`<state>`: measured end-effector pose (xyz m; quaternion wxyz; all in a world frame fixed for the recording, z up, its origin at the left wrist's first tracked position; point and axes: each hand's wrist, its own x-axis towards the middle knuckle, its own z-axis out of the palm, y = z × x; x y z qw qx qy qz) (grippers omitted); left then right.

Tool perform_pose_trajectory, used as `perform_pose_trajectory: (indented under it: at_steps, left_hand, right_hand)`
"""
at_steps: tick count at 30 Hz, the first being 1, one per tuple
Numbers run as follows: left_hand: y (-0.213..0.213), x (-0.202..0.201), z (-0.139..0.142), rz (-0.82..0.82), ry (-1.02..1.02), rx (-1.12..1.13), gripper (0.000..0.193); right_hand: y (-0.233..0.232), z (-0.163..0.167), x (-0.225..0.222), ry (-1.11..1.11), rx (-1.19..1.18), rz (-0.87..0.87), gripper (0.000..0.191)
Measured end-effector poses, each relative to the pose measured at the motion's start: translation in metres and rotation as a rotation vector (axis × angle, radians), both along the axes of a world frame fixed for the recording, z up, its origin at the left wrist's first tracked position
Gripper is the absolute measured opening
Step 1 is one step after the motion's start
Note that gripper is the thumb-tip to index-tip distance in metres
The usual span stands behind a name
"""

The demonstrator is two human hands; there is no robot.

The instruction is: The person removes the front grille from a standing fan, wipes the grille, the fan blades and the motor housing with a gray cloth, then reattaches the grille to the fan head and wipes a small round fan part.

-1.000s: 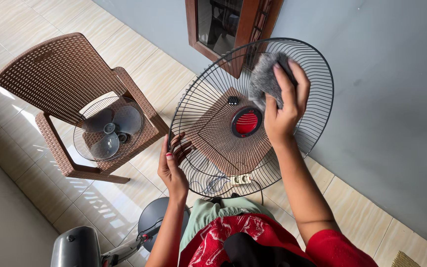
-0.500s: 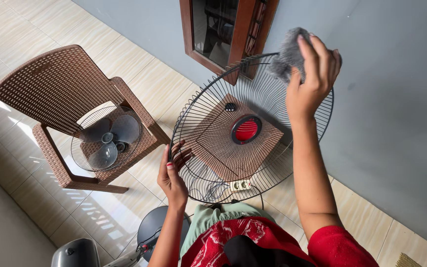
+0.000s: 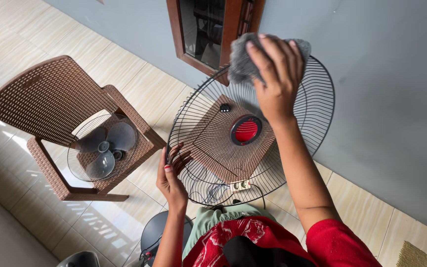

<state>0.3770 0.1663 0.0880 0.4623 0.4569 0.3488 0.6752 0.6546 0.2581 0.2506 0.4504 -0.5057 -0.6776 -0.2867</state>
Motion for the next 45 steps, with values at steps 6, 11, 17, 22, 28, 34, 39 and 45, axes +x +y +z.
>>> perform_pose_trajectory:
  at_steps: [6, 11, 17, 22, 28, 34, 39, 45]
  left_hand:
    - [0.004, -0.015, -0.004, 0.047, 0.033, 0.005, 0.059]
    - [-0.002, -0.013, -0.027, 0.023, 0.034, 0.061, 0.060]
    - [-0.001, -0.022, -0.035, -0.059, 0.063, -0.005, 0.064]
    - [0.018, -0.020, 0.021, 0.092, 0.520, 0.087, 0.068]
    - [0.055, 0.020, 0.106, 0.222, 1.016, 0.392, 0.078]
    - [0.066, 0.045, 0.120, 0.200, 1.158, 0.248, 0.054]
    - [0.058, 0.038, 0.096, 0.241, 1.145, 0.188, 0.039]
    - [0.056, 0.025, 0.077, 0.244, 1.099, 0.158, 0.039]
  right_hand:
    - [0.002, -0.015, 0.043, 0.189, 0.019, -0.125, 0.062]
    - [0.006, -0.027, 0.046, 0.240, 0.067, -0.091, 0.050]
    - [-0.009, -0.022, 0.040, 0.193, 0.126, -0.039, 0.044]
    - [-0.027, -0.014, 0.023, 0.158, 0.051, 0.097, 0.045]
    - [-0.026, -0.005, -0.007, -0.096, 0.057, 0.178, 0.036]
    - [-0.028, -0.008, -0.022, -0.096, -0.003, 0.219, 0.030]
    - [-0.033, -0.021, -0.030, -0.113, -0.066, 0.220, 0.047]
    - [-0.036, -0.034, -0.007, -0.005, -0.102, 0.135, 0.056]
